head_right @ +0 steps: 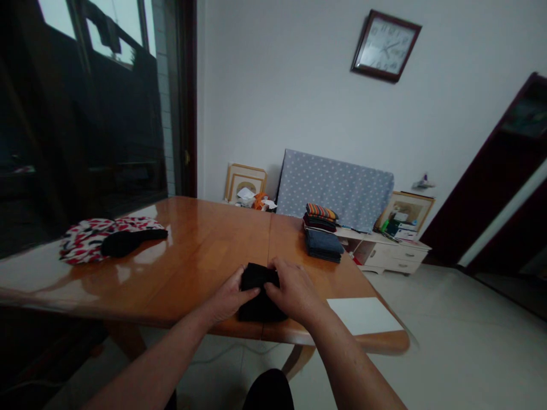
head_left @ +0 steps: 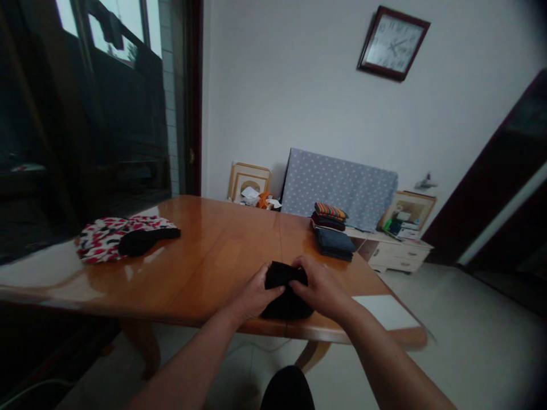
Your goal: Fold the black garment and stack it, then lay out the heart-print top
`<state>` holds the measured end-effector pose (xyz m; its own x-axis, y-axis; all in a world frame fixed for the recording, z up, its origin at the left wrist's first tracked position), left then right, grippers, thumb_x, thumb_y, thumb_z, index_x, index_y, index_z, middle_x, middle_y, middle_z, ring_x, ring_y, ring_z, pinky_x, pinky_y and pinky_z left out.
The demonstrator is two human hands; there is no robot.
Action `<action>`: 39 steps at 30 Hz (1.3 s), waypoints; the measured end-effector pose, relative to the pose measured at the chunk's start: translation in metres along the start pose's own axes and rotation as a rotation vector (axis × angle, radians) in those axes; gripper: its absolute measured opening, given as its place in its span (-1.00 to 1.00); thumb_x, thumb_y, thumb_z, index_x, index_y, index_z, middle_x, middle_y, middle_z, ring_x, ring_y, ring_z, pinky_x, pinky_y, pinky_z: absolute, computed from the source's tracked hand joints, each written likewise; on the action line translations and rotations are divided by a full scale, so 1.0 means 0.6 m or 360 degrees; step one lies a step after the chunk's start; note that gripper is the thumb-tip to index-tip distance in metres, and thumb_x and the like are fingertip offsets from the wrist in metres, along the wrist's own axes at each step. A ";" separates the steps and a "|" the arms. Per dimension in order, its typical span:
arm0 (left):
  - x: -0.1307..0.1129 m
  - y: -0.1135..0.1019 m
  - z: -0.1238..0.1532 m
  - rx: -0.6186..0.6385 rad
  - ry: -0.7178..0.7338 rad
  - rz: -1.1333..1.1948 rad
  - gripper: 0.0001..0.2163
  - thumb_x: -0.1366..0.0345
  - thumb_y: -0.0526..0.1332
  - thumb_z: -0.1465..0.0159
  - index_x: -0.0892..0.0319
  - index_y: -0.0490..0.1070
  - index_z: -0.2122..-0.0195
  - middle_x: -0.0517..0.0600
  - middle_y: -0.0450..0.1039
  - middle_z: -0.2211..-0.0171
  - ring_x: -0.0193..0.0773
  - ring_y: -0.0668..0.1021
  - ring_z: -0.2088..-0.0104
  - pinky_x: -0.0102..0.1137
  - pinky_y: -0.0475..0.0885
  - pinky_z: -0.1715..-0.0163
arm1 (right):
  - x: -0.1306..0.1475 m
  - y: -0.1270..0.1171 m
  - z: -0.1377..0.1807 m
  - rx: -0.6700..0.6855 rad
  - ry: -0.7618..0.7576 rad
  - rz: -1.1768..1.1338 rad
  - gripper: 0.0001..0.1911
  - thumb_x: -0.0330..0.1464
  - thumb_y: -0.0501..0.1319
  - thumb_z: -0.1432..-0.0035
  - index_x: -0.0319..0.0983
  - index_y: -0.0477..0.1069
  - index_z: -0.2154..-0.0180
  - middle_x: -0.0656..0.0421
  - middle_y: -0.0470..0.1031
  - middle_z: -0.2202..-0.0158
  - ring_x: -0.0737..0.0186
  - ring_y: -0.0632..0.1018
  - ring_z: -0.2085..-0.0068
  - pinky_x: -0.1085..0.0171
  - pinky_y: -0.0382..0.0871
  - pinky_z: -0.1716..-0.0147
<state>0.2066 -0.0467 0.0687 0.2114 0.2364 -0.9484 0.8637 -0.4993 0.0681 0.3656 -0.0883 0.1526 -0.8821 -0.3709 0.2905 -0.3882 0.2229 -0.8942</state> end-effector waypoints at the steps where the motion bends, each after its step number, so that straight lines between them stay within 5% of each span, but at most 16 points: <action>1: -0.002 0.000 0.000 -0.0012 0.0010 -0.0017 -0.62 0.32 0.31 -0.20 0.14 0.28 -0.03 0.04 0.44 0.05 -0.13 0.47 0.01 -0.26 0.37 0.01 | 0.003 0.000 0.000 0.0016 -0.0017 0.0013 -0.58 -0.34 0.26 -0.10 -0.18 0.37 -0.03 0.10 0.53 0.09 0.13 0.50 0.12 0.25 0.23 0.17; 7: -0.006 0.004 0.003 -0.0026 0.0016 0.0002 -0.70 0.32 0.29 -0.23 0.12 0.29 0.04 -0.04 0.44 0.17 -0.24 0.50 0.15 -0.35 0.40 0.13 | -0.005 -0.006 -0.001 0.0123 -0.0079 -0.0105 -0.61 -0.25 0.24 -0.17 -0.10 0.44 -0.05 0.11 0.57 0.09 0.09 0.53 0.04 0.17 0.29 0.04; 10: -0.010 0.010 0.002 0.0003 -0.0031 0.0179 -0.66 0.26 0.27 -0.26 0.09 0.25 -0.03 -0.02 0.45 0.12 -0.24 0.52 0.15 -0.35 0.42 0.14 | -0.040 -0.017 0.003 -0.0144 0.0105 -0.0586 -0.42 -0.05 0.28 -0.13 -0.10 0.36 -0.14 0.07 0.52 -0.03 0.05 0.50 -0.05 0.13 0.32 -0.01; 13: -0.018 0.011 -0.005 -0.0013 -0.0103 0.0339 -0.60 0.24 0.29 -0.26 0.08 0.23 -0.08 0.02 0.47 0.06 -0.20 0.54 0.11 -0.29 0.43 0.08 | -0.079 -0.001 0.020 -0.0385 0.0358 -0.1239 -0.35 0.13 0.08 -0.19 -0.12 0.36 -0.14 0.06 0.50 -0.06 0.05 0.44 -0.14 0.07 0.25 -0.14; 17: -0.011 0.000 -0.025 -0.0185 -0.0226 0.0509 -0.58 0.21 0.31 -0.23 0.09 0.27 -0.08 0.08 0.50 0.03 -0.13 0.57 0.09 -0.20 0.44 0.02 | -0.089 0.085 0.054 0.0066 0.0595 -0.2114 -0.13 0.30 -0.22 -0.15 -0.15 0.37 -0.12 0.02 0.50 -0.06 0.00 0.46 -0.14 0.00 0.31 -0.10; 19: 0.008 -0.012 -0.036 -0.0331 -0.0371 0.0510 -0.61 0.21 0.29 -0.24 0.10 0.29 -0.07 0.09 0.53 0.09 -0.14 0.60 0.16 -0.18 0.46 0.04 | -0.089 0.124 0.069 0.0187 0.0699 -0.2379 -0.22 0.25 -0.06 -0.16 -0.13 0.32 -0.14 0.02 0.49 -0.07 -0.02 0.48 -0.11 -0.02 0.39 -0.01; 22: 0.047 -0.030 -0.049 -0.0474 -0.0715 0.0419 -0.66 0.23 0.24 -0.26 0.14 0.31 -0.05 0.09 0.57 0.24 -0.14 0.62 0.29 -0.17 0.51 0.14 | -0.097 0.158 0.076 0.0122 0.0896 -0.2413 -0.45 -0.08 0.32 -0.08 -0.13 0.35 -0.07 0.06 0.51 -0.01 0.04 0.53 0.00 0.08 0.50 0.17; 27: 0.080 -0.048 -0.065 -0.0420 -0.0965 0.0266 -0.76 0.20 0.18 -0.28 0.26 0.40 0.12 0.19 0.58 0.34 -0.03 0.63 0.36 -0.11 0.53 0.25 | -0.115 0.175 0.066 0.0013 0.1357 -0.2241 -0.66 -0.28 0.35 -0.03 -0.20 0.41 0.13 0.09 0.53 0.18 0.13 0.55 0.16 0.24 0.54 0.38; 31: 0.069 -0.054 -0.060 -0.0482 -0.0813 0.0012 -0.78 0.18 0.21 -0.25 0.22 0.43 0.19 0.20 0.57 0.24 -0.01 0.61 0.22 -0.13 0.50 0.16 | -0.122 0.177 0.059 0.0011 0.1463 -0.2234 -0.65 -0.29 0.36 -0.02 -0.20 0.41 0.12 0.09 0.54 0.18 0.13 0.56 0.17 0.24 0.56 0.39; 35: 0.035 -0.059 -0.033 -0.0649 -0.0420 -0.0343 -0.65 0.21 0.27 -0.22 0.13 0.35 -0.01 0.16 0.41 -0.10 -0.03 0.39 -0.17 -0.16 0.28 -0.15 | -0.127 0.180 0.059 0.0042 0.1505 -0.2246 -0.63 -0.30 0.37 -0.02 -0.20 0.41 0.11 0.09 0.54 0.16 0.12 0.56 0.14 0.23 0.57 0.37; 39: -0.003 -0.033 0.000 -0.0068 0.0210 -0.1136 -0.51 0.21 0.31 -0.16 0.08 0.30 -0.12 0.10 0.36 -0.13 -0.05 0.39 -0.15 -0.12 0.22 -0.20 | -0.122 0.179 0.058 0.0059 0.1500 -0.2280 -0.63 -0.26 0.36 -0.06 -0.20 0.42 0.08 0.09 0.54 0.15 0.16 0.56 0.16 0.28 0.56 0.39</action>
<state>0.1893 -0.0372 0.0691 -0.3595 0.5924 -0.7210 0.8283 -0.1531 -0.5389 0.3975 -0.0685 0.0234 0.2916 0.3809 0.8774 -0.9536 0.1872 0.2357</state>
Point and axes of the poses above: each hand's wrist, its own z-axis away from the middle knuckle, its own y-axis out of the palm, x = y × z, the point moved 4 cm from there along -z, towards the middle knuckle
